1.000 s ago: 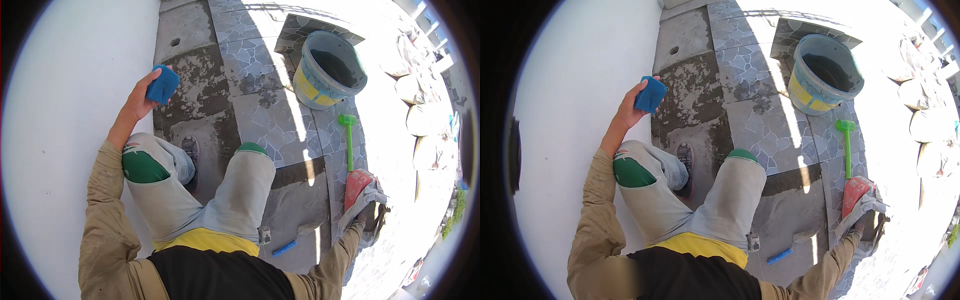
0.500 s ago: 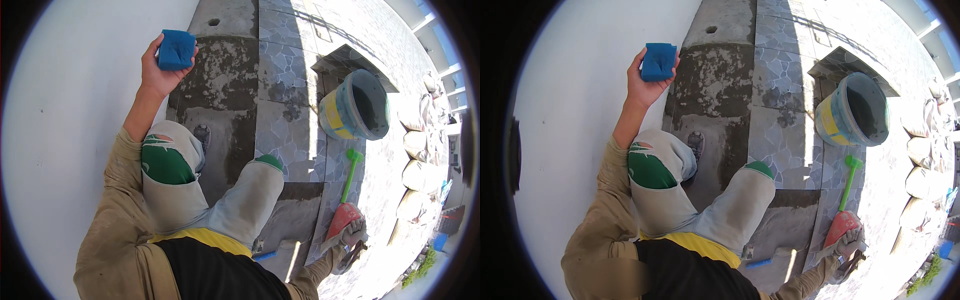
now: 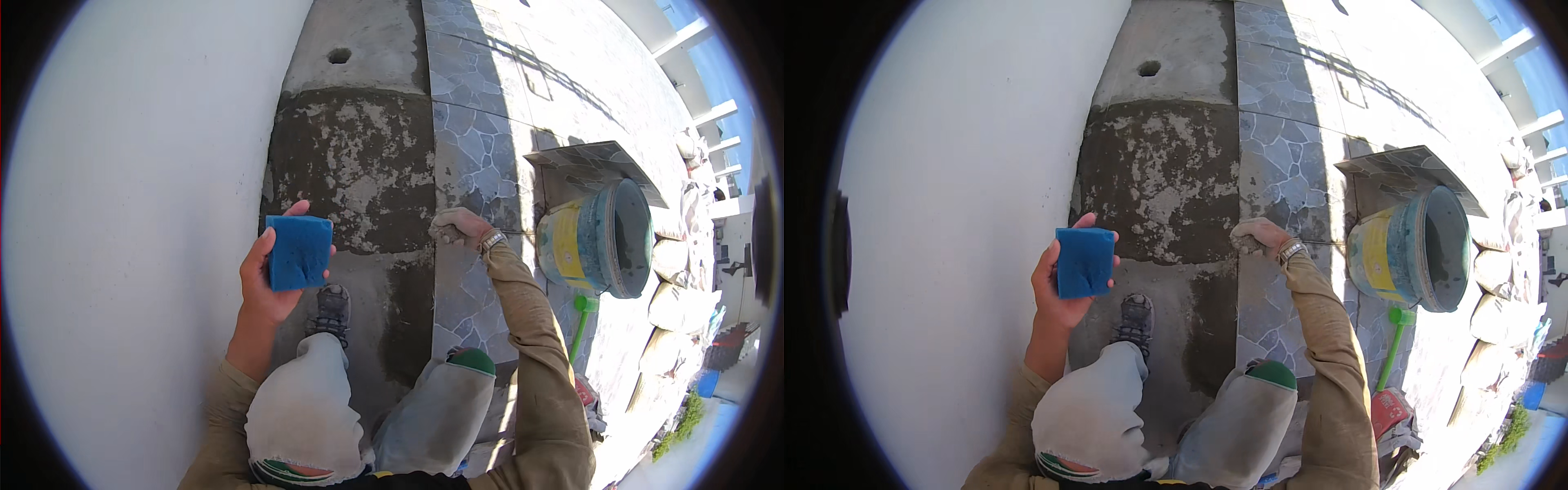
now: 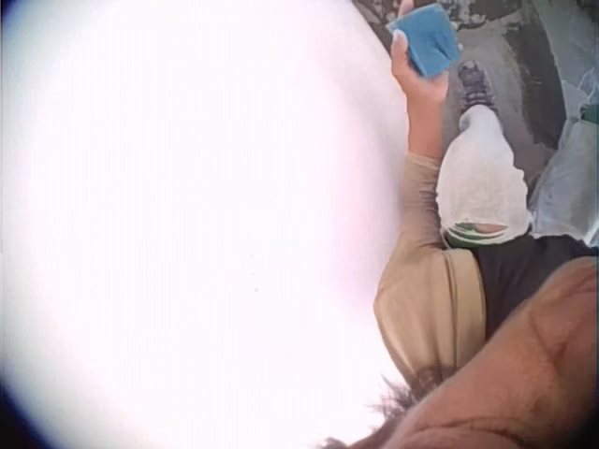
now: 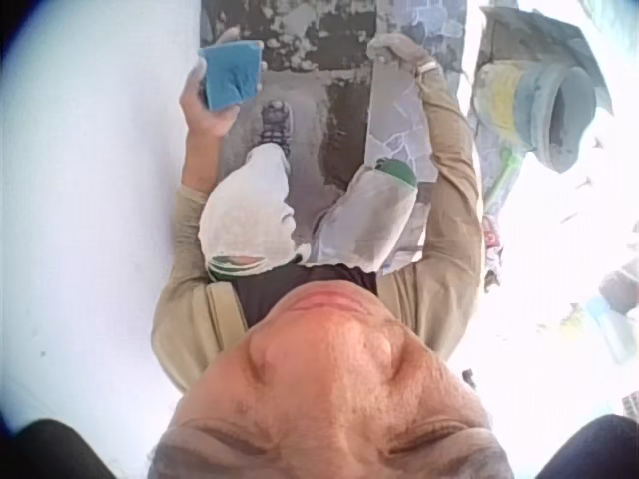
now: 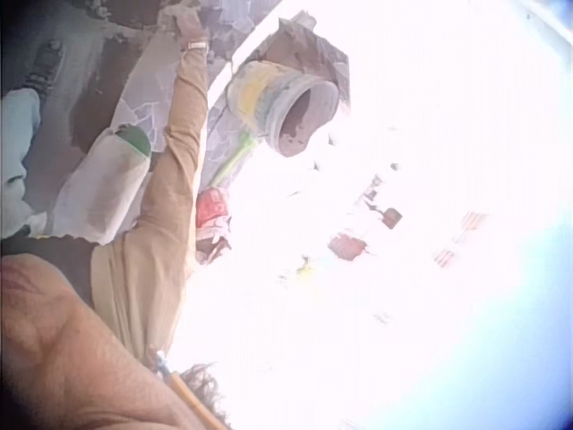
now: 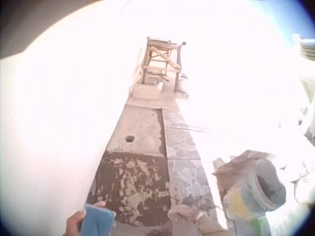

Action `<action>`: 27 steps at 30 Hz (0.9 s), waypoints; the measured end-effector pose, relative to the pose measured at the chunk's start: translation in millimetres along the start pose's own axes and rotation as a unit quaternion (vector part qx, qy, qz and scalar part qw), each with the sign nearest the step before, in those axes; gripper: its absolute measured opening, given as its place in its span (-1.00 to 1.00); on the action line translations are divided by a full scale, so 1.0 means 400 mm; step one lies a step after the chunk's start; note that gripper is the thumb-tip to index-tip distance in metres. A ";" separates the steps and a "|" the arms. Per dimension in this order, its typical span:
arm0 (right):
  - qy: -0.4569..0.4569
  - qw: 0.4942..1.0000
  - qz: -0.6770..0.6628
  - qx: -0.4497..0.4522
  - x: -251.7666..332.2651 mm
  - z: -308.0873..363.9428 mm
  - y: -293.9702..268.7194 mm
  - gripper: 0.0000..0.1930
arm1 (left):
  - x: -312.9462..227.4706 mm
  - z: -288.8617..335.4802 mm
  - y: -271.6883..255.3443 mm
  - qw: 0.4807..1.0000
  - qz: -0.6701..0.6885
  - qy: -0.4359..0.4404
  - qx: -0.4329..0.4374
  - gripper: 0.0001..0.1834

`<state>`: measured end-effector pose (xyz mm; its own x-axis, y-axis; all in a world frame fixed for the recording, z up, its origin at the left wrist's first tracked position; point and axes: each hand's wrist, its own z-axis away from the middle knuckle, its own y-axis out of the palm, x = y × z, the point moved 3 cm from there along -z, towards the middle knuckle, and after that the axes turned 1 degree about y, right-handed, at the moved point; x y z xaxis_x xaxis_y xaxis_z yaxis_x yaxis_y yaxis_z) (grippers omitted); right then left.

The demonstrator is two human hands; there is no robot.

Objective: Laying tiles on a floor surface using a mallet, sponge, and trowel.

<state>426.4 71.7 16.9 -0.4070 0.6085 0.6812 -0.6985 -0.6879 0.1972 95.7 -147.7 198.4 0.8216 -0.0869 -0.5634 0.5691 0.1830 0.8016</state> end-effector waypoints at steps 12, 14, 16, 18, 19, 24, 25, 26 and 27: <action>-0.159 0.924 -0.159 -0.308 0.305 -0.513 -0.238 -0.78 | -0.052 -0.064 -0.191 0.995 0.052 0.039 -0.078 -0.25; -0.043 0.977 -0.108 -0.178 0.290 -0.494 -0.151 -0.79 | -0.058 -0.068 -0.196 0.994 0.063 0.055 -0.075 -0.24; 0.006 0.992 -0.070 -0.101 0.292 -0.504 -0.090 -0.80 | -0.048 -0.067 -0.200 0.993 0.059 0.040 -0.091 -0.23; -0.015 0.999 0.016 0.040 0.316 -0.549 -0.057 -0.82 | -0.040 -0.065 -0.202 0.993 0.053 0.027 -0.100 -0.23; -0.004 1.000 0.026 -0.001 0.327 -0.577 -0.072 -0.82 | -0.038 -0.065 -0.203 0.993 0.054 0.024 -0.105 -0.22; -0.299 0.798 -0.373 -0.366 0.367 -0.635 -0.176 -0.79 | -0.047 -0.052 -0.209 0.993 0.041 0.028 -0.110 -0.22; -0.283 0.795 -0.382 -0.376 0.359 -0.637 -0.166 -0.79 | -0.048 -0.051 -0.210 0.992 0.043 0.029 -0.113 -0.22; -0.209 0.877 -0.312 -0.298 0.353 -0.650 -0.132 -0.78 | -0.048 -0.051 -0.213 0.992 0.047 0.032 -0.114 -0.22; -0.117 0.931 -0.234 -0.255 0.341 -0.655 -0.096 -0.77 | -0.047 -0.050 -0.214 0.992 0.048 0.035 -0.113 -0.22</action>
<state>243.5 284.9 -82.6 0.1101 0.6506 0.7514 -0.9798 -0.0558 0.1919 30.9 -142.0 136.3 0.8624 0.0076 -0.5062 0.4606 0.4033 0.7907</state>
